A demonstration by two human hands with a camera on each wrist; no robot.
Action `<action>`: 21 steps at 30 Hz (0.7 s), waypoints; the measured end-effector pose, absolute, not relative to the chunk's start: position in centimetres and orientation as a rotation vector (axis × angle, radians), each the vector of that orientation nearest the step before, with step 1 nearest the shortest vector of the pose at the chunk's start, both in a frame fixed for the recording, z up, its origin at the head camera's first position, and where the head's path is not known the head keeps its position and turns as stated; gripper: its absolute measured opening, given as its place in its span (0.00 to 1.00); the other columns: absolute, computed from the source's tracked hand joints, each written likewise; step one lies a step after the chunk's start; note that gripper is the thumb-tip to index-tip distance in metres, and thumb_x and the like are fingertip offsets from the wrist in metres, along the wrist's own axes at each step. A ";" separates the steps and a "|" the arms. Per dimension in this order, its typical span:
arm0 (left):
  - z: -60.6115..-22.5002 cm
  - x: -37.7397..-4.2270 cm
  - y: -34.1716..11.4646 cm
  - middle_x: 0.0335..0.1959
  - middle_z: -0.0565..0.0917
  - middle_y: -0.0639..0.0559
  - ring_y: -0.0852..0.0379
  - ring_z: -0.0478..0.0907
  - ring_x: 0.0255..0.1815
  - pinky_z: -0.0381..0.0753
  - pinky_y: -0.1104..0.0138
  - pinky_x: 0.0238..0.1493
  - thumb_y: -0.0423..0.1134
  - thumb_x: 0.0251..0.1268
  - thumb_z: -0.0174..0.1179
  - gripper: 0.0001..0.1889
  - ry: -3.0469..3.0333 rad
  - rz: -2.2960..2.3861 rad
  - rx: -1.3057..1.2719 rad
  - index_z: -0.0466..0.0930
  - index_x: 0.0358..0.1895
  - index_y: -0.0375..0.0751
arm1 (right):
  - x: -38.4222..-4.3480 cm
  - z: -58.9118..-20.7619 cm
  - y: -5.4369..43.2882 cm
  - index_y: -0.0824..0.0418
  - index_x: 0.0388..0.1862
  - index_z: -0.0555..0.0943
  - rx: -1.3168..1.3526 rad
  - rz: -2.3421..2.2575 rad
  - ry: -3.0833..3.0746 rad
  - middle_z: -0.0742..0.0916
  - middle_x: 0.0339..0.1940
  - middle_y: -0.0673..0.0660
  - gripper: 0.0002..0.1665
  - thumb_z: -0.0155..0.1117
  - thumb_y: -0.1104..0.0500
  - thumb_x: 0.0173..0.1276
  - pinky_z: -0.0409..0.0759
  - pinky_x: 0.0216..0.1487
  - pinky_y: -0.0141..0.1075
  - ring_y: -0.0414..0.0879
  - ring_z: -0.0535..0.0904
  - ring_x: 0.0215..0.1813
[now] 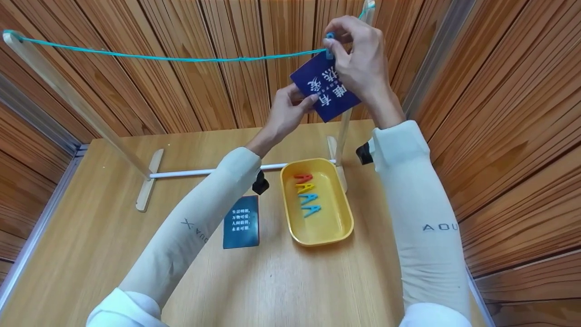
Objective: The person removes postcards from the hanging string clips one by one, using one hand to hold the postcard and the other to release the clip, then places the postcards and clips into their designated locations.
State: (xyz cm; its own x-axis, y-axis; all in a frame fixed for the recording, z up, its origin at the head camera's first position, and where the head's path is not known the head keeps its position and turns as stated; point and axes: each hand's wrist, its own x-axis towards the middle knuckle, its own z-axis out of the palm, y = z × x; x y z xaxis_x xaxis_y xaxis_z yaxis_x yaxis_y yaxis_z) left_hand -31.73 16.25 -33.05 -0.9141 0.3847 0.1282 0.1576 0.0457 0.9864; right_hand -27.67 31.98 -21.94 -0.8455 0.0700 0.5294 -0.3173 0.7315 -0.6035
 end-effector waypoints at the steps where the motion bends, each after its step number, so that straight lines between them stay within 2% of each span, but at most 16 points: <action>1: -33.0 -31.7 16.2 0.62 0.88 0.49 0.59 0.87 0.58 0.87 0.72 0.57 0.36 0.79 0.58 0.19 2.142 1.981 0.562 0.79 0.69 0.44 | -27.6 -22.0 31.9 0.54 0.60 0.84 0.197 0.970 -2.393 0.79 0.43 0.28 0.16 0.61 0.50 0.81 0.71 0.56 0.27 0.29 0.75 0.51; 6: -32.9 -31.5 15.7 0.61 0.88 0.49 0.59 0.88 0.57 0.88 0.72 0.56 0.36 0.80 0.57 0.18 2.153 1.976 0.556 0.79 0.68 0.45 | -27.5 -21.9 31.6 0.56 0.60 0.84 0.215 0.976 -2.359 0.80 0.45 0.29 0.16 0.60 0.51 0.81 0.70 0.54 0.26 0.28 0.75 0.52; 14: -33.0 -31.6 14.7 0.60 0.89 0.49 0.59 0.88 0.56 0.88 0.72 0.55 0.36 0.80 0.57 0.18 2.189 1.936 0.564 0.79 0.68 0.44 | -27.2 -21.6 31.3 0.53 0.58 0.86 0.255 0.947 -2.285 0.88 0.50 0.45 0.14 0.61 0.50 0.81 0.70 0.51 0.25 0.27 0.78 0.52; 21: -33.6 -31.1 13.2 0.60 0.88 0.48 0.58 0.88 0.56 0.89 0.71 0.53 0.35 0.81 0.56 0.18 2.174 1.919 0.563 0.78 0.68 0.43 | -26.8 -21.7 31.2 0.54 0.55 0.87 0.301 0.978 -2.211 0.88 0.47 0.36 0.13 0.63 0.52 0.80 0.72 0.46 0.24 0.29 0.82 0.52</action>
State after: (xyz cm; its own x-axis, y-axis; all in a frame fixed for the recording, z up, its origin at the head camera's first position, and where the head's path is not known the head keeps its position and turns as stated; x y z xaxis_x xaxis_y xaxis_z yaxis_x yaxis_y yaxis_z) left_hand -31.13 13.21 -33.63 -0.9105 0.3991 0.1082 0.1570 0.0915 0.9834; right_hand -26.82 31.22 -21.72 -0.7345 0.0627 0.6757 -0.4579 0.6891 -0.5616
